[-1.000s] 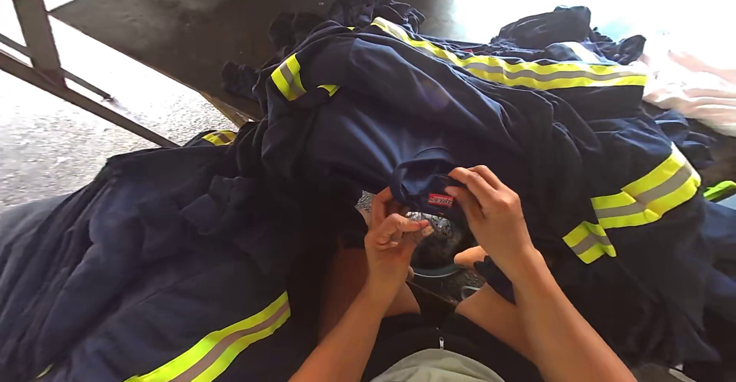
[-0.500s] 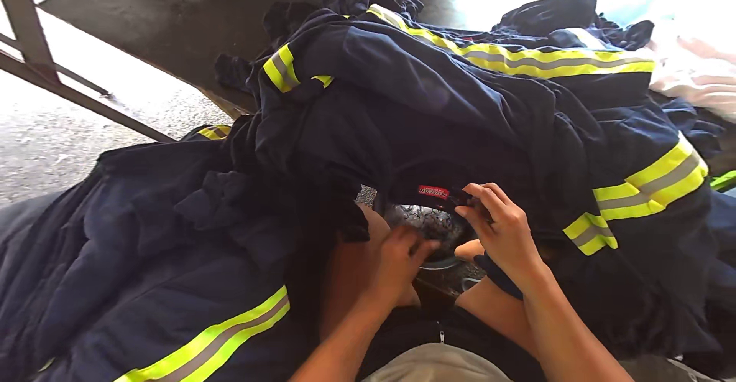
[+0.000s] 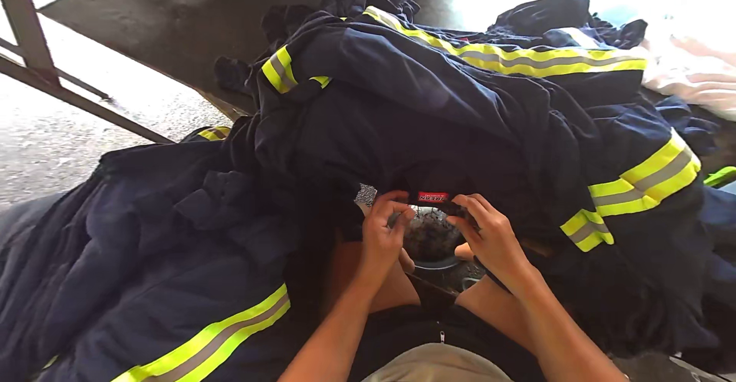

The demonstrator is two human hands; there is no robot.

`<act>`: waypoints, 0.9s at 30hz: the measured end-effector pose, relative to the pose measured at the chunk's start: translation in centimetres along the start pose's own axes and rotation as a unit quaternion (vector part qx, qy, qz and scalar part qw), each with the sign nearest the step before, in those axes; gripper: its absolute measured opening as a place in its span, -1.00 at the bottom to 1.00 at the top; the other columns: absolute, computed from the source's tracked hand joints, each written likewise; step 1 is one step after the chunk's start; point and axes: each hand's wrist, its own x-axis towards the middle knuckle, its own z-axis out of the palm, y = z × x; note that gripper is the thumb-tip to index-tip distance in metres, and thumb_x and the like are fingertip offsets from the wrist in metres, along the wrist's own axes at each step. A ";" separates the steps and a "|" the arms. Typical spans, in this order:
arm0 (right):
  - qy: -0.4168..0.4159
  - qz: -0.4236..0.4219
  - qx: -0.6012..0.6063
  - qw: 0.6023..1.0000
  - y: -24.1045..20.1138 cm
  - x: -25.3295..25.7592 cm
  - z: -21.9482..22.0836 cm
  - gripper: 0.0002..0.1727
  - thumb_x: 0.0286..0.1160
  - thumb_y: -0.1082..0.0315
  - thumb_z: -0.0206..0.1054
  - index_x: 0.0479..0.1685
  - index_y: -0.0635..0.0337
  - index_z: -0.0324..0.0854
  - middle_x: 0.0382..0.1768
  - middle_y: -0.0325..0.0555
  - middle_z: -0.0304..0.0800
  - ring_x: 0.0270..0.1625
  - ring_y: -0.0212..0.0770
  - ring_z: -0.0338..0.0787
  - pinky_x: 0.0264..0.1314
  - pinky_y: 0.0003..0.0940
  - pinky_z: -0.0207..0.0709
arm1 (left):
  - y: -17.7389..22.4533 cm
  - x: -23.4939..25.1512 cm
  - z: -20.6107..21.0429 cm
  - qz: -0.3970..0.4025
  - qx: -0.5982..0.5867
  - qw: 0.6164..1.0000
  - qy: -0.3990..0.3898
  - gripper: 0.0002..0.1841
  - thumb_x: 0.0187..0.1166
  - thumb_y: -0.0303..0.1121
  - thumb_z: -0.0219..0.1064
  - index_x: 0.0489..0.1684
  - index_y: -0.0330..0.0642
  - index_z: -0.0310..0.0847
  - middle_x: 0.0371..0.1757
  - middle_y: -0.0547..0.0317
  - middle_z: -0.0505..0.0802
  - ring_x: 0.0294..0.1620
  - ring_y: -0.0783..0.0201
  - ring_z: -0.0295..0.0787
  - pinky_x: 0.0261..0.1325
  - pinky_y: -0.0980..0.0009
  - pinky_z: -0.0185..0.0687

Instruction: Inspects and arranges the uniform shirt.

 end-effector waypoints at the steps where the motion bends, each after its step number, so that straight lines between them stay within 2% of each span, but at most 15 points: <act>1: 0.002 -0.004 -0.006 1.000 -0.1 0.0 0.2 -0.66 0.64 0.23 0.34 0.18 0.29 0.74 0.01 0.09 0.83 -0.05 -0.19 0.84 0.07 -0.41 0.72 | 0.1 -0.5 -0.1 -0.009 -0.017 1.000 0.001 -0.82 0.58 -0.43 0.34 -0.26 -0.42 0.75 0.16 -0.16 0.79 0.22 0.34 0.74 0.25 0.51 0.66; 4: 0.019 -0.039 -0.068 0.997 -0.5 0.5 1.0 -0.68 0.63 0.23 0.33 0.15 0.26 0.78 0.00 0.10 0.86 0.01 -0.03 0.88 0.11 -0.21 0.75 | 0.2 -1.2 0.2 0.003 -0.057 0.998 0.027 -0.86 0.55 -0.47 0.36 -0.30 -0.41 0.74 0.12 -0.06 0.72 0.15 0.45 0.70 0.17 0.62 0.67; 6: 0.027 -0.066 -0.120 0.990 -1.0 0.9 1.4 -0.69 0.64 0.23 0.31 0.13 0.23 0.79 -0.02 0.10 0.88 0.00 0.05 0.89 0.04 -0.12 0.75 | 0.4 -1.3 0.5 0.009 -0.068 0.997 0.038 -0.89 0.54 -0.49 0.39 -0.29 -0.39 0.76 0.12 -0.03 0.71 0.15 0.46 0.69 0.17 0.63 0.67; 10: 0.022 -0.079 -0.144 0.986 -1.7 2.0 2.0 -0.70 0.68 0.23 0.27 0.11 0.21 0.81 -0.04 0.08 0.88 -0.03 0.05 0.89 0.01 -0.11 0.75 | 0.7 -1.0 1.1 0.018 -0.075 0.996 0.036 -0.92 0.51 -0.48 0.43 -0.29 -0.33 0.78 0.11 0.03 0.71 0.14 0.47 0.68 0.19 0.63 0.66; 12: 0.029 -0.069 -0.137 0.988 -1.5 2.3 2.1 -0.72 0.69 0.26 0.26 0.06 0.20 0.84 -0.07 0.06 0.90 -0.06 0.04 0.90 0.00 -0.11 0.76 | 0.5 -1.2 1.2 0.027 -0.066 0.997 0.003 -0.91 0.50 -0.45 0.45 -0.30 -0.30 0.80 0.10 0.02 0.71 0.14 0.46 0.68 0.21 0.61 0.66; 14: 0.032 -0.052 -0.131 0.990 -1.2 2.6 1.9 -0.73 0.67 0.29 0.27 0.03 0.22 0.84 -0.09 0.07 0.90 -0.06 0.06 0.91 0.01 -0.06 0.76 | 0.6 -1.4 0.6 0.019 -0.040 0.996 -0.077 -0.84 0.53 -0.37 0.44 -0.31 -0.30 0.84 0.06 -0.02 0.77 0.17 0.41 0.69 0.29 0.53 0.62; 15: 0.030 -0.041 -0.122 0.991 -1.0 2.6 1.7 -0.73 0.66 0.29 0.28 0.03 0.23 0.83 -0.09 0.08 0.90 -0.05 0.07 0.91 0.03 -0.05 0.77 | 0.9 -1.4 0.2 -0.004 -0.023 0.994 -0.108 -0.78 0.58 -0.34 0.39 -0.34 -0.32 0.85 -0.01 0.00 0.83 0.10 0.41 0.73 0.26 0.49 0.63; 16: 0.027 -0.028 -0.108 0.993 -0.8 2.6 1.5 -0.73 0.66 0.28 0.29 0.05 0.25 0.82 -0.09 0.09 0.89 -0.04 0.07 0.91 0.06 -0.04 0.77 | 1.2 -1.4 -0.1 -0.036 -0.006 0.994 -0.102 -0.70 0.64 -0.32 0.31 -0.38 -0.38 0.83 -0.16 0.05 0.87 -0.05 0.44 0.77 0.14 0.47 0.66; 18: 0.021 0.004 -0.064 0.998 -0.6 2.5 1.0 -0.70 0.63 0.27 0.33 0.12 0.29 0.78 -0.07 0.11 0.87 -0.03 0.03 0.89 0.10 -0.09 0.76 | 1.4 -0.7 -0.6 -0.118 -0.008 0.993 -0.005 -0.69 0.72 -0.34 0.21 -0.25 -0.48 0.71 -0.36 0.13 0.81 -0.34 0.47 0.74 -0.14 0.48 0.70; 20: 0.026 0.030 -0.005 0.999 -0.5 2.6 0.8 -0.68 0.61 0.26 0.35 0.16 0.32 0.75 -0.10 0.07 0.84 -0.09 -0.14 0.84 0.06 -0.28 0.73 | 1.3 0.8 -1.2 -0.193 -0.038 0.978 0.074 -0.70 0.71 -0.30 0.27 0.07 -0.46 0.59 -0.34 0.19 0.78 -0.44 0.49 0.69 -0.32 0.53 0.67; 21: 0.030 0.038 0.038 0.998 -0.6 2.8 0.7 -0.67 0.61 0.27 0.36 0.16 0.33 0.75 -0.10 0.05 0.84 -0.12 -0.26 0.82 0.04 -0.41 0.71 | 1.2 1.5 -1.4 -0.217 -0.059 0.971 0.082 -0.68 0.68 -0.32 0.32 0.16 -0.44 0.56 -0.33 0.21 0.78 -0.46 0.51 0.68 -0.34 0.55 0.64; 22: 0.027 0.046 0.092 0.994 -0.6 3.0 0.7 -0.66 0.61 0.28 0.36 0.17 0.35 0.74 -0.08 0.01 0.83 -0.11 -0.36 0.80 0.04 -0.51 0.69 | 1.2 2.0 -1.4 -0.222 -0.077 0.969 0.081 -0.71 0.65 -0.36 0.36 0.12 -0.42 0.58 -0.35 0.24 0.79 -0.47 0.53 0.67 -0.35 0.58 0.63; 24: 0.005 0.055 0.233 0.971 -0.8 3.6 0.9 -0.66 0.67 0.32 0.28 0.21 0.42 0.67 0.00 -0.05 0.80 -0.13 -0.47 0.76 -0.03 -0.58 0.67 | 1.8 2.3 -1.3 -0.181 -0.099 0.975 0.081 -0.86 0.58 -0.43 0.40 -0.11 -0.35 0.64 -0.43 0.31 0.78 -0.50 0.56 0.66 -0.38 0.63 0.61; 26: -0.070 0.073 0.399 0.911 -1.5 4.1 1.2 -0.63 0.76 0.23 0.15 0.29 0.32 0.58 0.10 -0.20 0.76 -0.19 -0.51 0.73 -0.14 -0.57 0.66 | 3.1 1.9 -1.4 -0.113 -0.109 0.983 0.091 -0.94 0.54 -0.47 0.40 -0.24 -0.28 0.67 -0.47 0.39 0.77 -0.51 0.59 0.66 -0.40 0.65 0.62; 27: -0.125 0.077 0.469 0.871 -1.8 4.3 1.5 -0.62 0.78 0.11 0.13 0.28 0.21 0.55 0.05 -0.29 0.77 -0.25 -0.51 0.74 -0.21 -0.56 0.65 | 3.7 1.6 -1.6 -0.077 -0.111 0.986 0.094 -0.96 0.53 -0.49 0.40 -0.25 -0.25 0.68 -0.45 0.42 0.78 -0.49 0.60 0.67 -0.38 0.66 0.63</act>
